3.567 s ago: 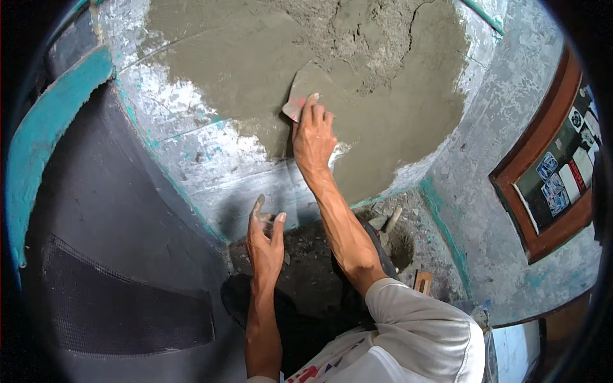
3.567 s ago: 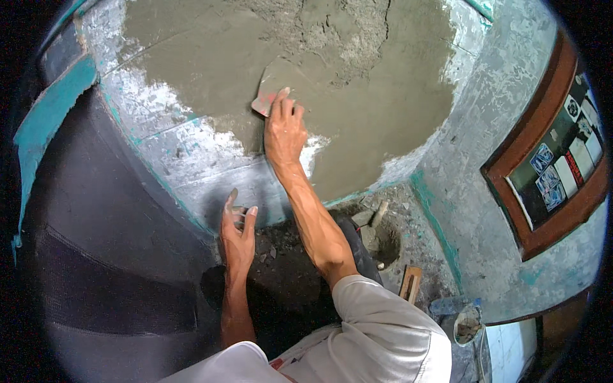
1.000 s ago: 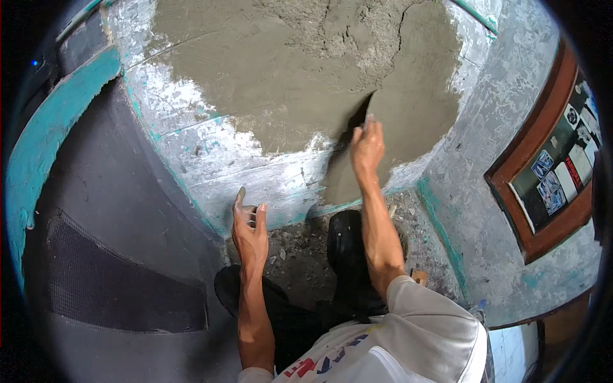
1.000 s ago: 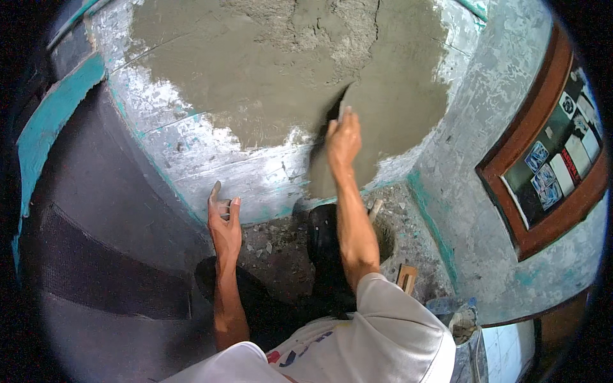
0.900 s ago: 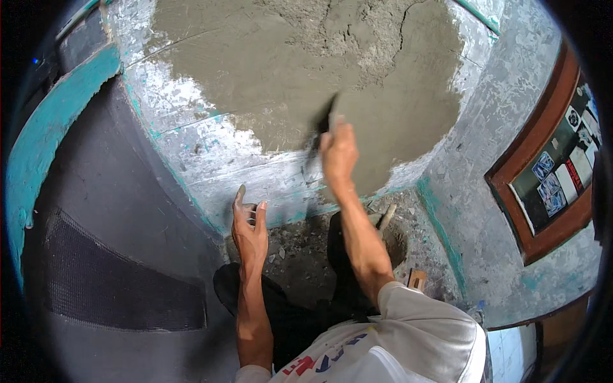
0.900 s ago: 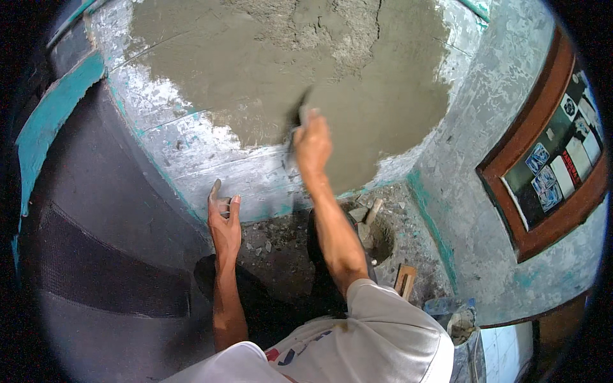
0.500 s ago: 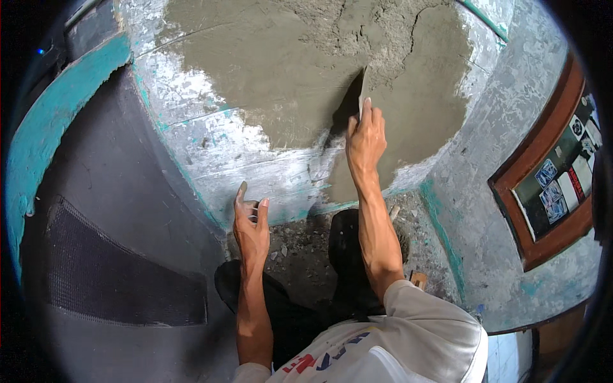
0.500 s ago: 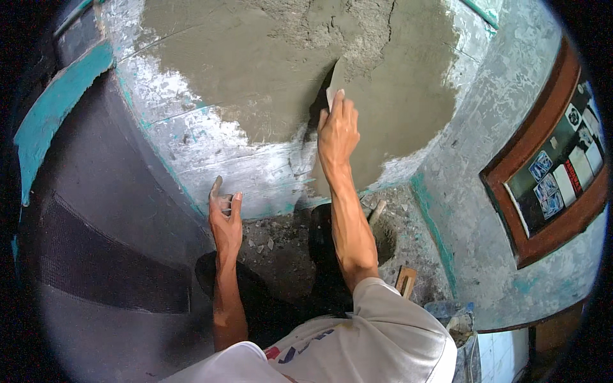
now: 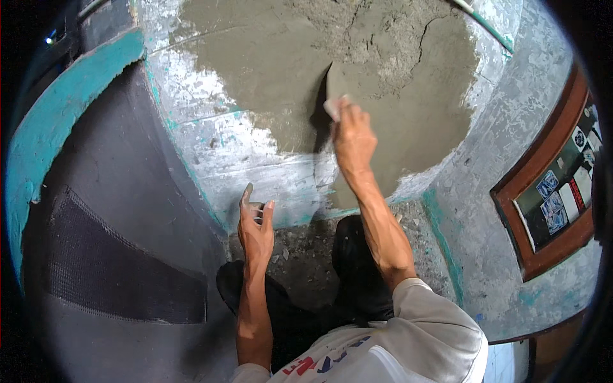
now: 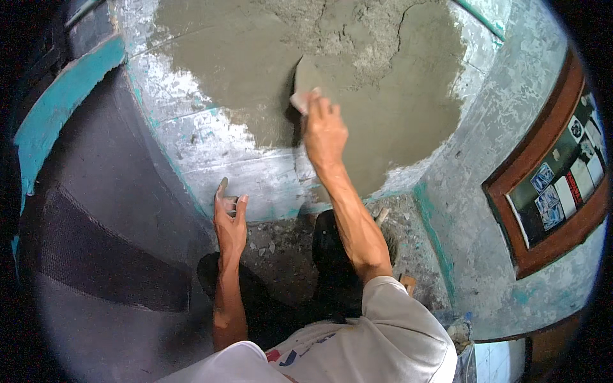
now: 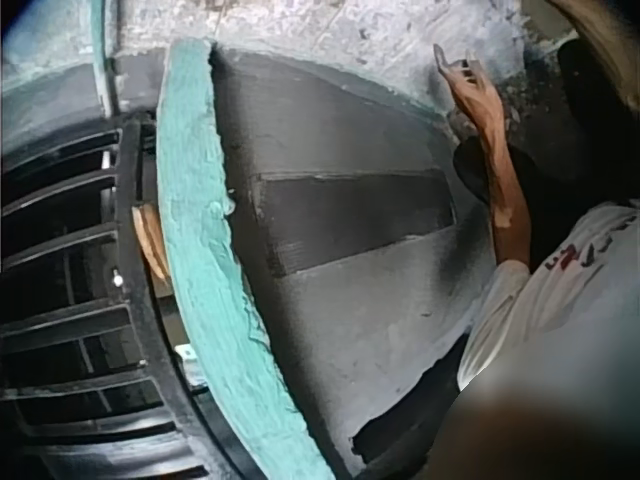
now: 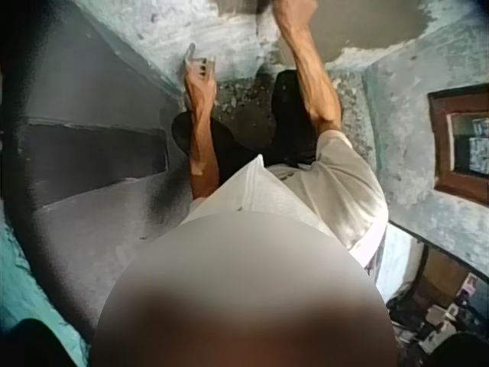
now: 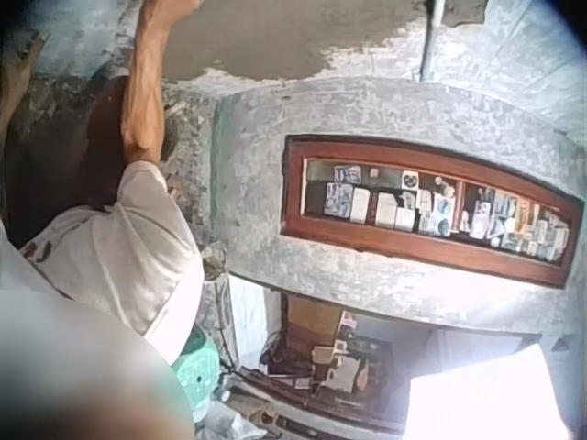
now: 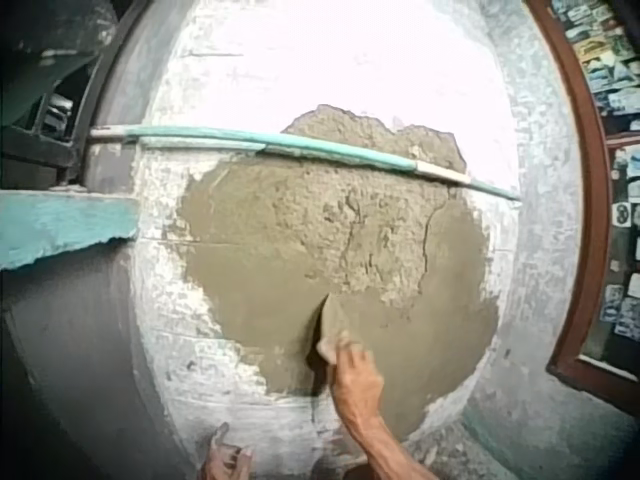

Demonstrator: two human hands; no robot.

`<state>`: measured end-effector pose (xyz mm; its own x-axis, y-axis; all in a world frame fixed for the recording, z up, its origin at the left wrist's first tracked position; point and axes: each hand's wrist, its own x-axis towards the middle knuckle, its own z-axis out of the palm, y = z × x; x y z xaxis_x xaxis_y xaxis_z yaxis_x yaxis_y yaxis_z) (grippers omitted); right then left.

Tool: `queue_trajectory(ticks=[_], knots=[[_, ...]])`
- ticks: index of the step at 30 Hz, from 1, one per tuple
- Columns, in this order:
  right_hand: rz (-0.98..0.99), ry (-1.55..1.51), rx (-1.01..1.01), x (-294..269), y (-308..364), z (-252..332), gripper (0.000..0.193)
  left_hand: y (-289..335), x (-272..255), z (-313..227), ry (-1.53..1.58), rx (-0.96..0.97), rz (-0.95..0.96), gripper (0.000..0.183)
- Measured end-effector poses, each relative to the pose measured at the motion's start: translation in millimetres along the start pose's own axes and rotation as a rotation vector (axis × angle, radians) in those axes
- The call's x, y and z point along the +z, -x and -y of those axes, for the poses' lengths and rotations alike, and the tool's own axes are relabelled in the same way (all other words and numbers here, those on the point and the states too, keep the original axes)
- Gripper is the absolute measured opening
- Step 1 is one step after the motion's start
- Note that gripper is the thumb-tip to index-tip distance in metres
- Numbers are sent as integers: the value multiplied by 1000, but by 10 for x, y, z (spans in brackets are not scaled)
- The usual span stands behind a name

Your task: The person applies cement mix to a wall using a trowel and hawk, smoothing the plaster onto the surface.

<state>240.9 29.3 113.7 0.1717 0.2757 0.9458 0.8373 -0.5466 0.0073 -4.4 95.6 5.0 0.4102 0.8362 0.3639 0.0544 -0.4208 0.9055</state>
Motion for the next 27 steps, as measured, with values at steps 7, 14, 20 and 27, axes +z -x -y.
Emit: queue_trajectory(ticks=[7,14,20,27], knots=[[354,-220,-399,-114,631,395,59,-3,39,-87,5,-24,25,63],[-5,278,-745,-456,-545,-104,60,-16,-39,-17,-20,-59,13,66],[-120,552,-1177,-327,-1253,-178,50,-25,36,-19,-25,-51,31,65],[-64,592,-1251,-214,-1033,-655,43,-52,124,81,-42,-45,53,64]])
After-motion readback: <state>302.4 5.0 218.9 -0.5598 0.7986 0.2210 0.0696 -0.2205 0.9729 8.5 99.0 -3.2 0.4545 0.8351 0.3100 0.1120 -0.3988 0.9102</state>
